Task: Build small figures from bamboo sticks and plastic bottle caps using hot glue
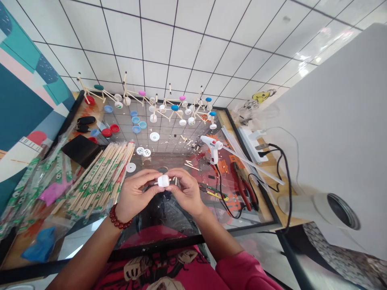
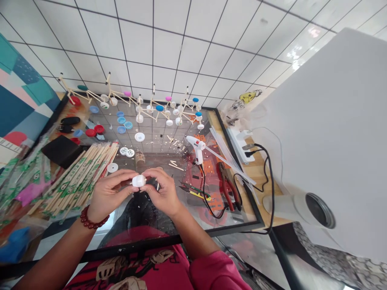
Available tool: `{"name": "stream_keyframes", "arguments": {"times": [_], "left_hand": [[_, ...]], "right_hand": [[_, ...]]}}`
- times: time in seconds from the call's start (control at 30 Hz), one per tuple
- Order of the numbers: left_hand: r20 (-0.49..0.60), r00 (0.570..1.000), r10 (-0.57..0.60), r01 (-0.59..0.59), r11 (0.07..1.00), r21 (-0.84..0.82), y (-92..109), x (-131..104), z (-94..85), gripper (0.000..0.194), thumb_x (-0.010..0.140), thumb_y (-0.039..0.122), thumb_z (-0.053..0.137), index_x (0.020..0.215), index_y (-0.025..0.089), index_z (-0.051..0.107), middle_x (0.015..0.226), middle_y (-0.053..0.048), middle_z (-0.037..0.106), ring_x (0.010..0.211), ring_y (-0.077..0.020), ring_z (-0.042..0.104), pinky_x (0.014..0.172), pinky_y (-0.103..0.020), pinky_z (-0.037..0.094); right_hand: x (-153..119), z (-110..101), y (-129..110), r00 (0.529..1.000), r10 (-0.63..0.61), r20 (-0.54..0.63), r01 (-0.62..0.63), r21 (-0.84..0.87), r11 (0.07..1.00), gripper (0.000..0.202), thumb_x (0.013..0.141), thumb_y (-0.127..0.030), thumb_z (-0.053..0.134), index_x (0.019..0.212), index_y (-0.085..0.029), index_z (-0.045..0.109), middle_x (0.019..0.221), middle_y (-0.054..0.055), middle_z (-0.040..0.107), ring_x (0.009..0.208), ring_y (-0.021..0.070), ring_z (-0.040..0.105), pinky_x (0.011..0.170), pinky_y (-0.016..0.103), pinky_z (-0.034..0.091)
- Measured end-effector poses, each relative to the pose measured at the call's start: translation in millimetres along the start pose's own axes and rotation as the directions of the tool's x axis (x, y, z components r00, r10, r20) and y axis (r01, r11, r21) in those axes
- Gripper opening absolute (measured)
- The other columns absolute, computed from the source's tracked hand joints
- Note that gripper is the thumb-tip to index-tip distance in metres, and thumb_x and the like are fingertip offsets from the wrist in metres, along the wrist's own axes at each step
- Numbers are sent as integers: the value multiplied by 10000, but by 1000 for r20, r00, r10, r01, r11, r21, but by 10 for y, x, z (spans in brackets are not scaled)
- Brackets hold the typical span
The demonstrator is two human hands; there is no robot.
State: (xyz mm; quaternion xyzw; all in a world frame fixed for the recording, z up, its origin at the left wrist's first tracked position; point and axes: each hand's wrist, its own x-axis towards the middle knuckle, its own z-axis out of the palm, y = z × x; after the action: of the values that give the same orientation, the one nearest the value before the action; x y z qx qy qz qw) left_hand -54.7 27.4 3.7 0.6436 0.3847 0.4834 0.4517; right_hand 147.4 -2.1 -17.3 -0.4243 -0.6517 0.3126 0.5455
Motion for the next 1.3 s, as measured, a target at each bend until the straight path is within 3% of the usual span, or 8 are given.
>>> {"name": "stream_keyframes", "arguments": {"times": [0.17, 0.3, 0.4, 0.5, 0.63, 0.8, 1.0, 1.3], "left_hand": [[-14, 963, -269, 257, 932, -255, 16, 8, 47, 291, 764, 366, 1019, 977, 206, 902, 999, -95, 878, 840, -216, 821, 771, -315, 718], [110, 814, -570, 531, 654, -539, 88, 57, 61, 451, 730, 457, 1047, 1032, 186, 850, 887, -64, 861, 696, -176, 785, 682, -290, 698], [174, 751, -637, 597, 542, -592, 152, 100, 47, 516, 659, 448, 1093, 983, 169, 805, 782, -50, 822, 654, -170, 767, 612, -250, 656], [178, 739, -649, 616, 546, -567, 186, 115, 36, 516, 684, 513, 1074, 891, 160, 759, 705, -52, 784, 607, -163, 727, 547, -231, 598], [189, 754, -629, 634, 623, -458, 137, 82, 34, 556, 736, 624, 1015, 830, 163, 718, 651, -37, 744, 540, -145, 678, 495, -225, 540], [159, 839, -520, 539, 756, -372, -9, 34, 23, 540, 987, 709, 747, 901, 176, 746, 690, -39, 755, 577, -190, 721, 494, -286, 579], [67, 953, -296, 302, 901, -311, -90, 25, 25, 442, 791, 373, 1004, 1166, 209, 837, 1141, -105, 876, 1006, -255, 844, 861, -372, 733], [-29, 988, -149, 143, 977, -158, -131, -16, 41, 239, 884, 254, 891, 1122, 243, 911, 1179, -107, 870, 1044, -231, 840, 945, -371, 729]], "right_hand": [[-3, -15, 21, 1000, 16, 2, -15, -90, 996, 353, 1050, -559, 779, 1281, -291, 785, 1128, 68, 821, 971, 228, 777, 913, 382, 672], [18, -64, 22, 1000, -20, 4, 20, -152, 988, 530, 1043, -617, 767, 1467, -302, 724, 1326, 108, 789, 1027, 242, 777, 960, 425, 687], [28, -86, 19, 999, -35, 29, 39, -159, 986, 396, 1118, -521, 679, 1451, -319, 746, 1332, 107, 787, 1137, 257, 776, 1011, 431, 678], [31, -86, 25, 997, -39, 70, 47, -107, 993, 429, 1129, -476, 670, 1534, -338, 697, 1430, 108, 759, 1239, 260, 752, 1038, 422, 670], [33, -80, 39, 991, -1, 134, 13, -82, 997, 509, 1102, -546, 700, 1560, -324, 682, 1480, 120, 743, 1226, 257, 751, 1038, 422, 667], [26, -56, 43, 986, 100, 133, -100, -5, 995, 342, 1101, -493, 711, 1361, -287, 793, 1243, 96, 823, 1070, 229, 777, 984, 394, 662], [19, -20, 109, 967, 246, 66, -248, 28, 968, 333, 1059, -527, 752, 1250, -262, 817, 1118, 74, 845, 983, 225, 779, 916, 370, 656], [0, -20, 77, 980, 182, 77, -185, 33, 982, 282, 1033, -398, 757, 1275, -255, 784, 1093, 56, 826, 908, 188, 766, 887, 340, 660]]}}
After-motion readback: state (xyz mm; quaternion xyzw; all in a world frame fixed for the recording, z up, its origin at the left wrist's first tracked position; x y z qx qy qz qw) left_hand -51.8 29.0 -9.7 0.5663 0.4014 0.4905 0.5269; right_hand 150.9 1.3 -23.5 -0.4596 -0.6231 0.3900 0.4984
